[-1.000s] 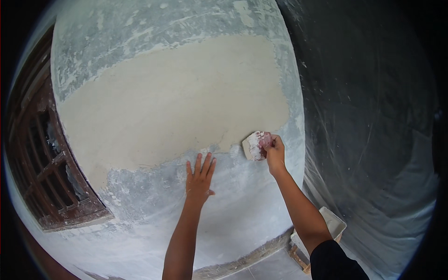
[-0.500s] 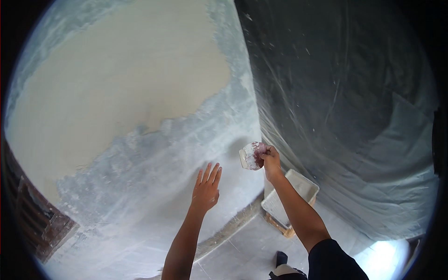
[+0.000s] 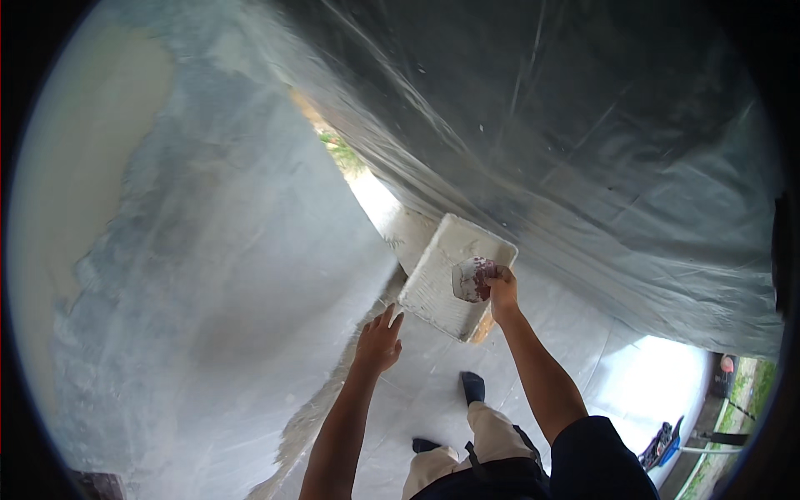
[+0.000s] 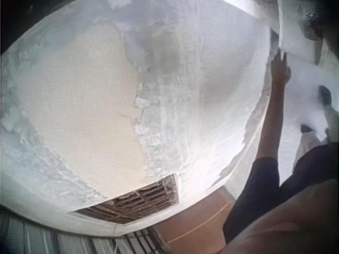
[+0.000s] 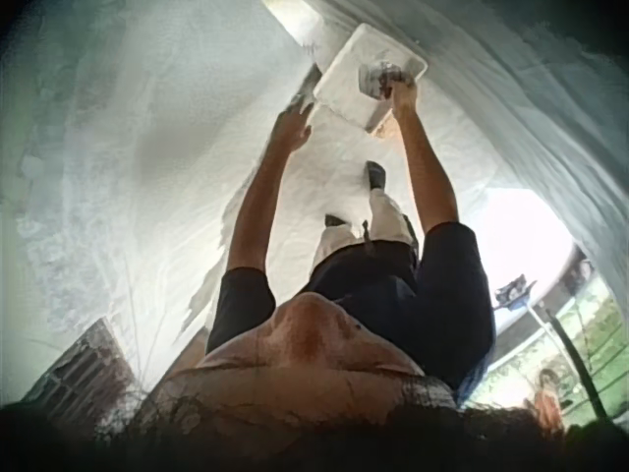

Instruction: The person applies plaster or wall compound to a damaged section of a wall using a putty knife or scraper.

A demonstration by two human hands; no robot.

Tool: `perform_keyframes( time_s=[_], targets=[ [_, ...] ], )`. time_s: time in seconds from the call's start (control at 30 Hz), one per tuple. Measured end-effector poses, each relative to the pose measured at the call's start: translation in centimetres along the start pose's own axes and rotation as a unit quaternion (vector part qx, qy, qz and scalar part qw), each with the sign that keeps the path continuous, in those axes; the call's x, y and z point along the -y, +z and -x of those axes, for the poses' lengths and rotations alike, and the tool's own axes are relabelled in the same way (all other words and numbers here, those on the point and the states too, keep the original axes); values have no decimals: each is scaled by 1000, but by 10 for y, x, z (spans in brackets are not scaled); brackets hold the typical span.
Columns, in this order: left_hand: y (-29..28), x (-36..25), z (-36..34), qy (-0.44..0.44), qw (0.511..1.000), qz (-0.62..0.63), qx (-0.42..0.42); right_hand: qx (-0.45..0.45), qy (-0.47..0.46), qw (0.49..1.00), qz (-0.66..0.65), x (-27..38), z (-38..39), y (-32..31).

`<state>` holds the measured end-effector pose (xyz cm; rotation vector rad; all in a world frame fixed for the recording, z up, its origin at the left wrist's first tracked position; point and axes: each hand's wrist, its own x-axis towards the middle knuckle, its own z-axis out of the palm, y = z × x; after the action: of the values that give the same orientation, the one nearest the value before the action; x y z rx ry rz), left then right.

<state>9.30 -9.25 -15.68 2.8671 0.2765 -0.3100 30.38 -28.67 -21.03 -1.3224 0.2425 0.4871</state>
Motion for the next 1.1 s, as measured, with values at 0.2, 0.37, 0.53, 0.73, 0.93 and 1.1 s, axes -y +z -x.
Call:
perform_keyframes(
  time_s=[0.2, 0.37, 0.53, 0.73, 0.93, 1.1],
  targets=[
    [59, -20, -21, -7, 998, 47, 45, -49, 47, 997, 43, -58, -9, -57],
    [110, -36, -29, -25, 993, 83, 84, -60, 101, 991, 63, -121, -12, -91],
    [157, -32, -33, -79, 975, 181, 101, -80, 178, 980, 38, -176, -1, -106],
    [210, -35, -37, -112, 954, 249, 122, -107, 187, 971, -99, -221, -5, -120],
    [253, -30, -48, -160, 912, 365, 95, -69, 146, 967, -198, -250, -13, -115],
    [272, -37, -66, -252, 836, 476, 106, -26, 125, 973, -193, -261, -23, -132]
  ],
)
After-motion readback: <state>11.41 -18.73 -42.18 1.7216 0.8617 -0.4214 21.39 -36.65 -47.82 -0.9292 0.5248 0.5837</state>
